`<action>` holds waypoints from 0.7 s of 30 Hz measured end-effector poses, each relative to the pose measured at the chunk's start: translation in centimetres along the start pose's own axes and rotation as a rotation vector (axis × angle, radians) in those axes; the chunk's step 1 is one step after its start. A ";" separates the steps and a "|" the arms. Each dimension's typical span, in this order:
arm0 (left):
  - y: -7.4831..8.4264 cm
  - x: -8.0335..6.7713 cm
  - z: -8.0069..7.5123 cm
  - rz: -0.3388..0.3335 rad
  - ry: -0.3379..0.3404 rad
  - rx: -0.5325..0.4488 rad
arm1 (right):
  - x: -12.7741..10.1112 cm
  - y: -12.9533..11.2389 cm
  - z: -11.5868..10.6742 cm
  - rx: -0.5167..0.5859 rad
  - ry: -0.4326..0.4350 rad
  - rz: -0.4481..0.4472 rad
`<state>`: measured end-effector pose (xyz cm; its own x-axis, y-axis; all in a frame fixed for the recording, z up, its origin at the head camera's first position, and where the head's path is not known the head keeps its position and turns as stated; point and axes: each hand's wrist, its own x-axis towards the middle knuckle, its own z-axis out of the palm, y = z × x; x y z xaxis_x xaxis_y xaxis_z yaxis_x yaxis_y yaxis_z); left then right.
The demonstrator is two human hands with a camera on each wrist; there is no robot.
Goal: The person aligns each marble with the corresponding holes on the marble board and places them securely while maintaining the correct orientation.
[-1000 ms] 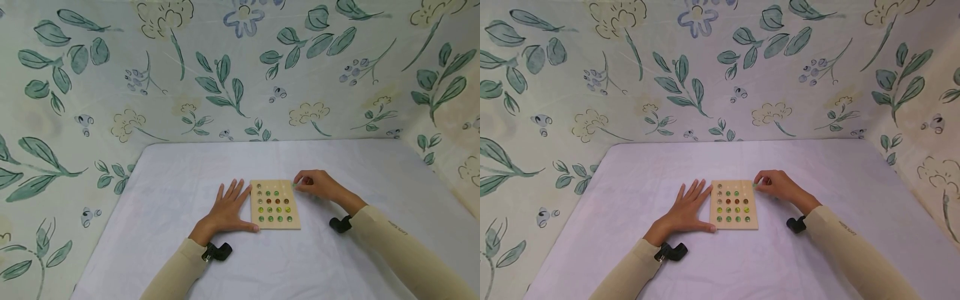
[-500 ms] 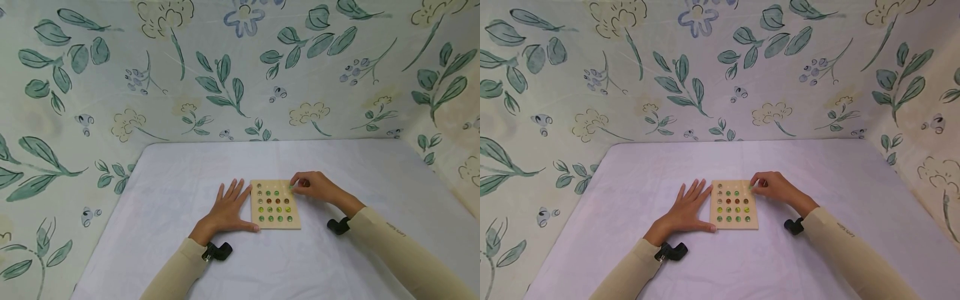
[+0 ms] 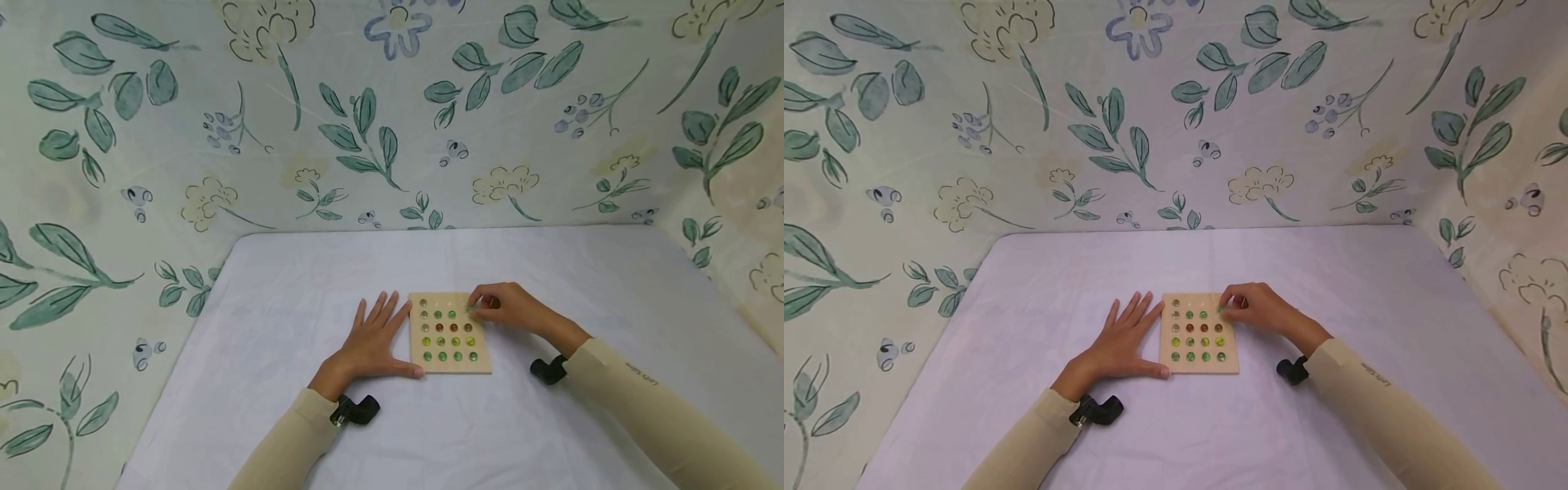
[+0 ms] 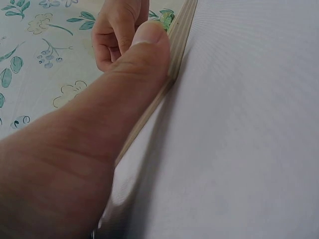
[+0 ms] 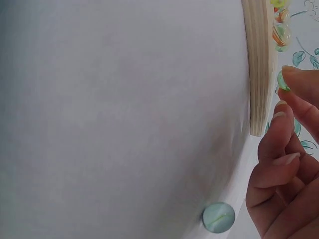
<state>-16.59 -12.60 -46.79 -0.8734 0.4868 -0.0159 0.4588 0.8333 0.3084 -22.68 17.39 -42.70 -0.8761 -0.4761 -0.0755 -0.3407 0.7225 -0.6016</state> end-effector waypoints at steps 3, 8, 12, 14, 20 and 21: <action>0.0 0.0 0.1 0.004 -0.001 -0.005 | 0.0 0.0 0.1 0.008 -0.010 -0.003; -0.1 0.1 0.1 0.000 0.000 0.005 | 0.1 -0.3 0.2 0.010 -0.012 -0.025; -0.2 0.2 0.2 -0.004 -0.002 0.007 | 0.1 -0.4 0.3 0.009 -0.023 -0.030; -0.3 0.2 0.3 -0.003 -0.001 0.010 | 0.1 -0.4 0.3 0.009 -0.029 -0.034; -0.2 0.2 0.3 -0.008 -0.009 0.020 | 0.1 -0.6 0.2 0.004 -0.037 -0.032; -0.2 0.2 0.2 -0.009 -0.012 0.018 | 0.1 -0.6 0.2 0.002 -0.036 -0.034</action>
<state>-16.79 -12.62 -47.05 -0.8755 0.4822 -0.0296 0.4539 0.8420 0.2915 -22.47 16.85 -42.53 -0.8513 -0.5180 -0.0839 -0.3693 0.7050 -0.6055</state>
